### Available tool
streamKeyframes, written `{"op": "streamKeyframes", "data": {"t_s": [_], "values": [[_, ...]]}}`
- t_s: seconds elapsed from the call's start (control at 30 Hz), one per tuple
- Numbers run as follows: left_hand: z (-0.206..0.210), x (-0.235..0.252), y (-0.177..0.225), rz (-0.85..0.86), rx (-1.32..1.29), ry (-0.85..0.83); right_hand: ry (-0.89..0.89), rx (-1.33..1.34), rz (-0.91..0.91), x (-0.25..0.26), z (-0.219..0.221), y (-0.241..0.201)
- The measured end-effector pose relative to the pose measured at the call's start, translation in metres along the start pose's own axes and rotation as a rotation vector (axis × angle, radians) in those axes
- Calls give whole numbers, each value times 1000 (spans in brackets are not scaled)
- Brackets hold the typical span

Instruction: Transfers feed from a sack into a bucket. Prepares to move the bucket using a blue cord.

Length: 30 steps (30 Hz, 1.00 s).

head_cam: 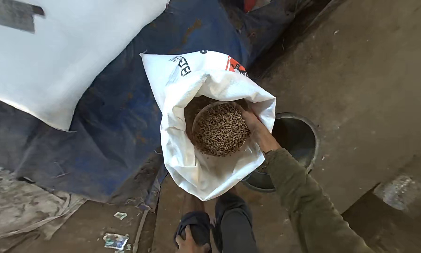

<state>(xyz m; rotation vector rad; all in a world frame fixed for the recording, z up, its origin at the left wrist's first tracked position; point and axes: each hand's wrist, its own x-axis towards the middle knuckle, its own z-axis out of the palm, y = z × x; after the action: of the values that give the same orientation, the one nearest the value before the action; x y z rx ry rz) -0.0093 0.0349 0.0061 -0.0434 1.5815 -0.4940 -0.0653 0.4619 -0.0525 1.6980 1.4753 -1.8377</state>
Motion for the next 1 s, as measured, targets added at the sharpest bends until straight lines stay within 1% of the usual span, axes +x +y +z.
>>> {"op": "streamKeyframes", "data": {"t_s": [0.07,0.1,0.2,0.23,0.27,0.33,0.47,0.53,0.6,0.63,0.67,0.73,0.77,0.83,0.9,1.0], "values": [[-8,-7,5,-22,64,17,-25,15,42,-1,-1,-1],[-7,-8,7,-29,71,56,-46,34,38,0,-3,-1],[13,8,-2,8,3,214,-134,135,7,-4,-17,9],[18,17,-7,26,13,232,-153,153,4,-11,-25,11],[17,22,-11,38,42,213,-151,170,3,-22,-33,10],[8,28,-15,42,121,129,-90,211,14,-49,-50,9],[-7,28,-20,68,206,118,20,273,28,-101,-105,35],[-13,26,-21,83,208,136,130,324,67,-130,-135,48],[-12,28,-23,92,198,147,284,323,128,-157,-167,65],[-11,30,-25,92,195,149,361,282,163,-170,-183,73],[-8,33,-28,94,189,148,424,171,174,-181,-197,83],[-2,40,-33,101,168,169,515,-158,158,-199,-219,105],[-2,39,-33,95,179,165,539,-287,163,-206,-223,113],[-6,31,-27,78,210,139,585,-476,229,-211,-214,128],[-5,28,-25,72,209,121,639,-597,297,-201,-193,148],[9,39,-33,77,133,134,719,-752,280,-178,-166,189]]}}
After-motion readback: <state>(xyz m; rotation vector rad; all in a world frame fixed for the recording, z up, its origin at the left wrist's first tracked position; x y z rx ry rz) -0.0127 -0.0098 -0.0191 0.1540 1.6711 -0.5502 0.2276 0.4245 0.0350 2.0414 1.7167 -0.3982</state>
